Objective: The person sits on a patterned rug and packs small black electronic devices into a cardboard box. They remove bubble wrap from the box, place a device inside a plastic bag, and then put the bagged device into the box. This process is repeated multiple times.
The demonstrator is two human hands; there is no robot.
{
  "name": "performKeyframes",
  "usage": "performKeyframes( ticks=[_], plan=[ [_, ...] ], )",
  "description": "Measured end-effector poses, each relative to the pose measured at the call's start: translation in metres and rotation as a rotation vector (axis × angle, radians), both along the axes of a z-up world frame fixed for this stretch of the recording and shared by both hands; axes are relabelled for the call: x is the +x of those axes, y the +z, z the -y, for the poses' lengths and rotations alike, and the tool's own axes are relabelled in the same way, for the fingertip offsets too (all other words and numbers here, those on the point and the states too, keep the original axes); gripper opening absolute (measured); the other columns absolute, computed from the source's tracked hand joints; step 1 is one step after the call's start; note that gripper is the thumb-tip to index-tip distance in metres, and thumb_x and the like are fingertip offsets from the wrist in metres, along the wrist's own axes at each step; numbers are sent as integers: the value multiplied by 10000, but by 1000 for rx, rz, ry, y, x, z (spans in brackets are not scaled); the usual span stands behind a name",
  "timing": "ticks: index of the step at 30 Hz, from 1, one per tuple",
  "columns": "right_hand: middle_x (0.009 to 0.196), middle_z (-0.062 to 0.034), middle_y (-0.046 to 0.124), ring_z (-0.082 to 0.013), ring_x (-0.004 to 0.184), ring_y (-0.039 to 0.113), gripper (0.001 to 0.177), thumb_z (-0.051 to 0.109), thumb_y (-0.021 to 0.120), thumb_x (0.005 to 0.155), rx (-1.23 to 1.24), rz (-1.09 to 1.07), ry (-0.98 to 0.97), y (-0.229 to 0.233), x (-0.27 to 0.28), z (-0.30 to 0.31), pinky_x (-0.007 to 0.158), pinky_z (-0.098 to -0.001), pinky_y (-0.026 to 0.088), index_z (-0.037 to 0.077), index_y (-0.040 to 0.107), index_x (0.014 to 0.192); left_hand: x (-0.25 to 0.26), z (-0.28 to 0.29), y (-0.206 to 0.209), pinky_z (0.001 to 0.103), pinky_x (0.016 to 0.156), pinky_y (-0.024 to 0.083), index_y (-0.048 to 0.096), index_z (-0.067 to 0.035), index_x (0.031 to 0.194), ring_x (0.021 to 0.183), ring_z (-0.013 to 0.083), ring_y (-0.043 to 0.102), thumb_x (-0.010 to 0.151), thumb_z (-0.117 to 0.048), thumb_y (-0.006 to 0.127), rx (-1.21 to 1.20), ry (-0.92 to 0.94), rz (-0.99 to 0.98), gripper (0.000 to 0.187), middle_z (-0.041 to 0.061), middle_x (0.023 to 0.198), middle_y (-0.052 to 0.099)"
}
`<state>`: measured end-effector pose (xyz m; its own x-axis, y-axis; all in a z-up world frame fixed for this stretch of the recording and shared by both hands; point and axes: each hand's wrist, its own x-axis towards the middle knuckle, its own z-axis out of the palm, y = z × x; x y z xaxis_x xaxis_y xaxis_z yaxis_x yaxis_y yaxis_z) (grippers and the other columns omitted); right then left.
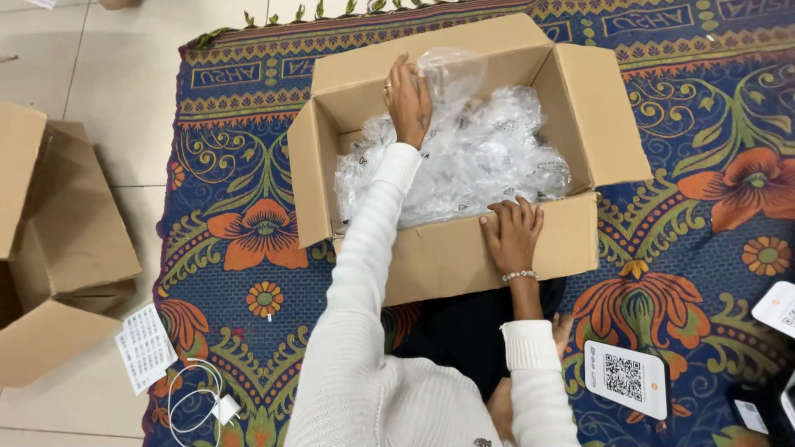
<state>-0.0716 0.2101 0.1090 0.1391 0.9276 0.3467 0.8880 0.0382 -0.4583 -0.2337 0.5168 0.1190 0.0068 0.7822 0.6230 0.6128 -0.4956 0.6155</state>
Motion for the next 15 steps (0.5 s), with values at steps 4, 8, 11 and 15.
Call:
performKeyframes(
  ticks=[4, 8, 11, 15],
  plan=[
    [1411, -74, 577, -334, 1502, 313, 405, 410, 607, 1009, -53, -69, 45, 3, 10, 1, 1227, -601, 45, 129, 630, 1300, 17, -29, -16, 383, 894, 548, 527, -62, 1171, 998, 285, 700, 1048, -246, 549, -247, -125, 726, 222, 114, 1071, 692],
    [1466, -88, 555, -357, 1516, 282, 481, 390, 636, 976, -41, -168, 81, 8, 22, 13, 1204, -604, 56, 123, 584, 1372, 38, -32, -29, 326, 892, 504, 558, -85, 1185, 951, 153, 599, 1035, -225, 514, -356, -317, 1434, 210, 8, 1035, 638],
    [1488, -123, 542, -346, 1465, 378, 549, 403, 653, 986, 22, -644, 135, 19, 30, 26, 1192, -569, 232, 118, 522, 1437, 58, -7, -30, 323, 683, 430, 561, -116, 1043, 755, 167, 509, 1097, -217, 525, -535, -1390, 1868, 120, 37, 871, 555],
    [1511, -119, 509, -294, 1392, 530, 649, 395, 642, 1002, 128, -1332, 294, 64, 36, 60, 1140, -466, 448, 133, 371, 1530, 94, 102, 46, 264, 718, 369, 624, -69, 1109, 678, 95, 388, 1067, -277, 508, -672, -1645, 1830, 241, -22, 765, 417]
  ],
)
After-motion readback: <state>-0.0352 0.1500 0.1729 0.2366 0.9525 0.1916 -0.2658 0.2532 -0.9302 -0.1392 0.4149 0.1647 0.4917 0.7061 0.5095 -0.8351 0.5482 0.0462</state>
